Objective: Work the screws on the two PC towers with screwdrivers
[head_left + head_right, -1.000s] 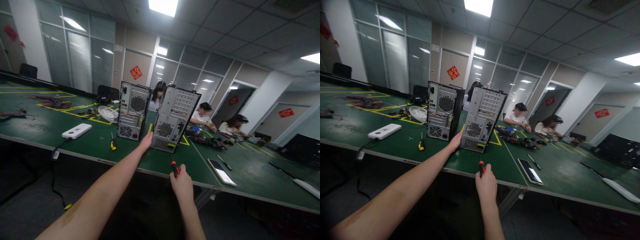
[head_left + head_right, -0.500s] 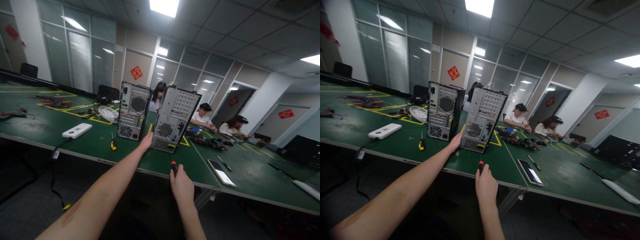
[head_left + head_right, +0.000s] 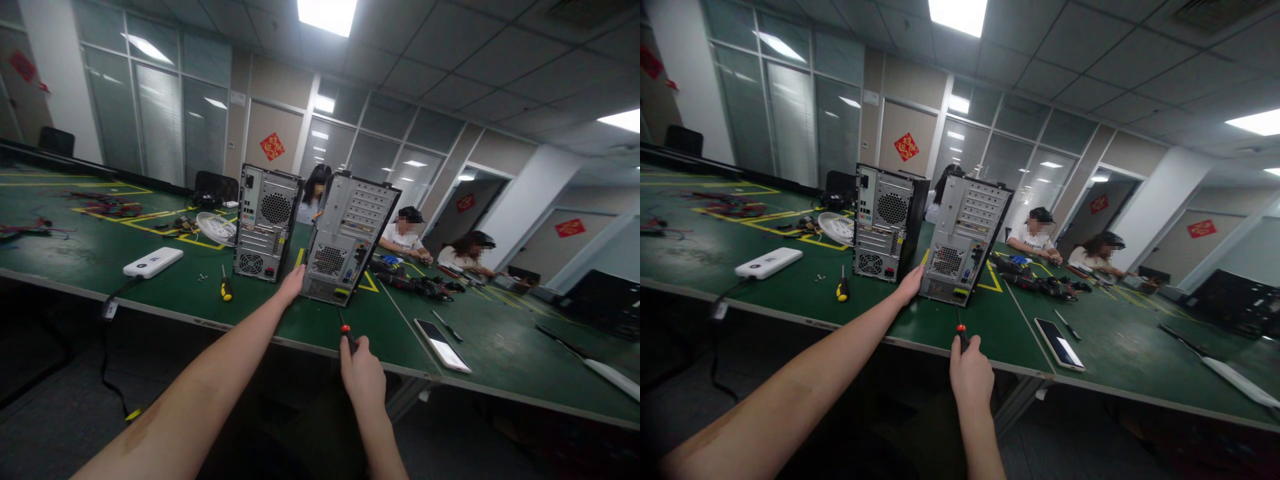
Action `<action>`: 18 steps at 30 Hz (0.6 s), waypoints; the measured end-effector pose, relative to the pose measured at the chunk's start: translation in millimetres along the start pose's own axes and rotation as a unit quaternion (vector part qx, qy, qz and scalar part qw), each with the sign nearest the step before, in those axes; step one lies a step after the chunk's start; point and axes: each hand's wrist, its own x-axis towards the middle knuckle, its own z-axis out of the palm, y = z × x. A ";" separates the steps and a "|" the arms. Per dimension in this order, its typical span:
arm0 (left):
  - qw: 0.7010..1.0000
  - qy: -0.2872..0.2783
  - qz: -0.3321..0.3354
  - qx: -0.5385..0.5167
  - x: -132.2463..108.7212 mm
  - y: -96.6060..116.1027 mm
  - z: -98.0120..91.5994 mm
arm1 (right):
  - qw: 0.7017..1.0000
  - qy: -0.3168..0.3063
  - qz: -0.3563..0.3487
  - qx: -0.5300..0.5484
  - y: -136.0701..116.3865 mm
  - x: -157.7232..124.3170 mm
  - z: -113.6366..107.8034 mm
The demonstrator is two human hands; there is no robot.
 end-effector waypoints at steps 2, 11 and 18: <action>1.000 0.001 -0.007 0.002 -0.5 0.5 -0.6 | 1.000 -0.005 0.013 0.014 -0.3 1.6 -0.2; 1.000 -0.013 -0.004 -0.010 -3.7 3.8 -2.2 | 0.996 0.059 0.005 0.067 1.4 8.6 2.6; 1.000 -0.007 -0.006 -0.011 -2.3 1.6 -1.3 | 0.981 0.130 -0.059 0.132 1.1 5.5 12.9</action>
